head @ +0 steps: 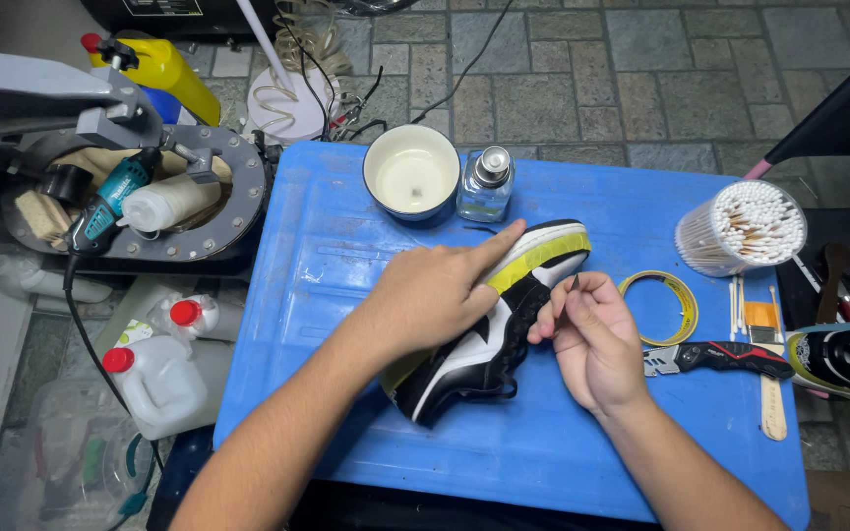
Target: The person applies yellow masking tape along the midsole of a black and white sneaker, smoothing it down and trimming excess with a utility knife. They then remove the tape and reapply it to the other side of the same shoe.
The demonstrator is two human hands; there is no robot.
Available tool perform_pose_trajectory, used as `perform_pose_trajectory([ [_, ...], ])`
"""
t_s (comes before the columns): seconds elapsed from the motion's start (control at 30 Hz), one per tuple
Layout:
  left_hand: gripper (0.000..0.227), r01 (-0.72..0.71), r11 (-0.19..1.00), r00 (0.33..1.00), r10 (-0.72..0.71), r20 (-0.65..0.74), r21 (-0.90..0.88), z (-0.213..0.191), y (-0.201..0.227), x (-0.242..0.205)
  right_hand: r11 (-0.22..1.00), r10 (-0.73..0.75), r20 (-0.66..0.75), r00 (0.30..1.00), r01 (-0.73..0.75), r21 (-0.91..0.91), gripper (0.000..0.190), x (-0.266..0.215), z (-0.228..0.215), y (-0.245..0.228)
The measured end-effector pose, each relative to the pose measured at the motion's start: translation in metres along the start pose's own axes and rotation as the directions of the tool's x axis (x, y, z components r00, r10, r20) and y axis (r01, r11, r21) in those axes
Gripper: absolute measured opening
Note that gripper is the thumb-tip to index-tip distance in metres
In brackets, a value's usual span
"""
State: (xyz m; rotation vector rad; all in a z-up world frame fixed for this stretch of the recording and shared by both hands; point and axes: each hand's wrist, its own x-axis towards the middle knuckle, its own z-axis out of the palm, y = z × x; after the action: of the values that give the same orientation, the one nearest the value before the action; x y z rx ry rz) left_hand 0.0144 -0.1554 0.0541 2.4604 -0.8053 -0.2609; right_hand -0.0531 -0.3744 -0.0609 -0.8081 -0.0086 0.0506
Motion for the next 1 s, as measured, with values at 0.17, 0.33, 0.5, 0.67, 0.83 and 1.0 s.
perform_pose_trajectory([
  [0.17,0.068,-0.124,0.987,0.985,0.135,-0.106,0.106,0.004,-0.006,-0.001,0.937,-0.187,0.069,0.980,0.199,-0.287,0.017,-0.004,0.005,0.003],
  [0.33,0.057,-0.178,0.978,0.950,0.143,-0.277,-0.106,0.007,-0.012,-0.010,0.823,-0.263,-0.001,0.965,0.224,-0.522,0.025,0.000,-0.004,-0.009],
  [0.5,0.045,-0.167,0.975,0.927,0.105,-0.360,-0.147,0.015,-0.017,-0.015,0.734,-0.304,-0.074,0.950,0.184,-0.653,0.024,0.001,0.005,-0.011],
  [0.67,0.041,-0.268,0.960,0.869,0.206,-0.449,-0.080,0.023,-0.020,-0.017,0.719,-0.318,-0.138,0.938,0.144,-0.680,0.020,0.002,0.016,-0.009],
  [0.83,0.039,-0.291,0.955,0.848,0.225,-0.480,-0.065,0.024,-0.018,-0.018,0.706,-0.323,-0.144,0.935,0.137,-0.695,0.020,0.001,0.021,-0.008],
  [1.0,0.039,-0.276,0.960,0.852,0.221,-0.474,-0.048,0.027,-0.019,-0.019,0.719,-0.318,-0.131,0.939,0.149,-0.679,0.019,0.002,0.020,-0.007],
])
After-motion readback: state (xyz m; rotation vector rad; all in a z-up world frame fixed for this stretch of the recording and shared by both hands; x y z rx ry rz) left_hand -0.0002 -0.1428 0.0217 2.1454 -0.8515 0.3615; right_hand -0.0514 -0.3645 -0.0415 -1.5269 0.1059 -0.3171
